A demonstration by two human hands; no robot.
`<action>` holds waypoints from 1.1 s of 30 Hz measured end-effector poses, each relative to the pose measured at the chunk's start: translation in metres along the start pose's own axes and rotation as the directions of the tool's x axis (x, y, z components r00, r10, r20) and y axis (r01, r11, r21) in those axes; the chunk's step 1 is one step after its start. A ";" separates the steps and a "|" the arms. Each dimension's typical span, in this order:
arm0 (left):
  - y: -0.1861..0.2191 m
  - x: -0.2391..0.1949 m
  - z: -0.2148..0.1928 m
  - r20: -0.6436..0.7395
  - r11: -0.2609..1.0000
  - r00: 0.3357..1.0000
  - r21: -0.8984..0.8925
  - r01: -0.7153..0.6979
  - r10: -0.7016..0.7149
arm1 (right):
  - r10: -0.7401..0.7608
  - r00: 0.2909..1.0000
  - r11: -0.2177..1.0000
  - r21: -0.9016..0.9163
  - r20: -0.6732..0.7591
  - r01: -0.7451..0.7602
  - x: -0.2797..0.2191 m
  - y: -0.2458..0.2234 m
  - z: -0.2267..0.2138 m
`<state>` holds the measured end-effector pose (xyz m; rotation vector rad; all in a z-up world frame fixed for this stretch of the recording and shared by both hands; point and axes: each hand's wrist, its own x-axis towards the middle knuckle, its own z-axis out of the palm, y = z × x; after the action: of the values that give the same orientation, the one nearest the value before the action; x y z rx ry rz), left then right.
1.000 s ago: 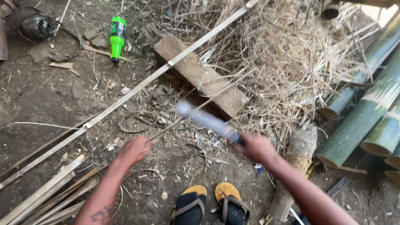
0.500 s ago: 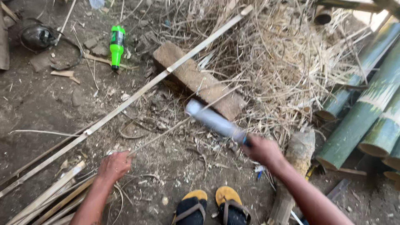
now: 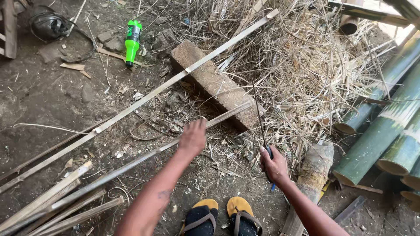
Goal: The person uses a machete to shave and smooth thin bamboo sticks. They repeatedly draw the blade along the stick's length to remove splinters and create a smooth surface. Finished sticks are placed on the ground.
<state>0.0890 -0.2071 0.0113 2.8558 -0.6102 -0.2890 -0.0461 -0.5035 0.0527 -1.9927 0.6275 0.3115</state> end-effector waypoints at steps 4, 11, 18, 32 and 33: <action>0.024 0.018 0.020 0.265 0.957 0.948 -0.177 0.228 -0.177 | -0.201 0.977 0.974 0.095 -0.078 0.208 -0.005 0.023 0.000; -0.015 -0.060 -0.038 0.068 0.974 0.979 -0.112 0.197 -0.190 | 0.003 0.996 0.990 0.141 0.087 -0.015 -0.008 0.013 0.009; -0.120 -0.176 -0.057 0.142 0.870 0.863 -0.024 0.493 -0.485 | 0.008 0.838 0.785 -0.522 0.546 0.333 -0.032 -0.113 0.012; -0.261 -0.363 -0.075 0.220 0.546 0.513 0.512 0.663 -0.830 | -0.007 0.660 0.890 -0.297 0.751 0.347 -0.123 -0.217 0.265; -0.263 -0.359 -0.078 0.251 0.574 0.518 0.410 0.709 -0.818 | -0.036 0.657 0.919 -0.233 0.753 0.318 -0.126 -0.210 0.274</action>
<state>-0.1140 0.1915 0.0752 3.1344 0.7377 -1.0542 -0.0234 -0.1460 0.1344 -1.9957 -0.1781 1.1111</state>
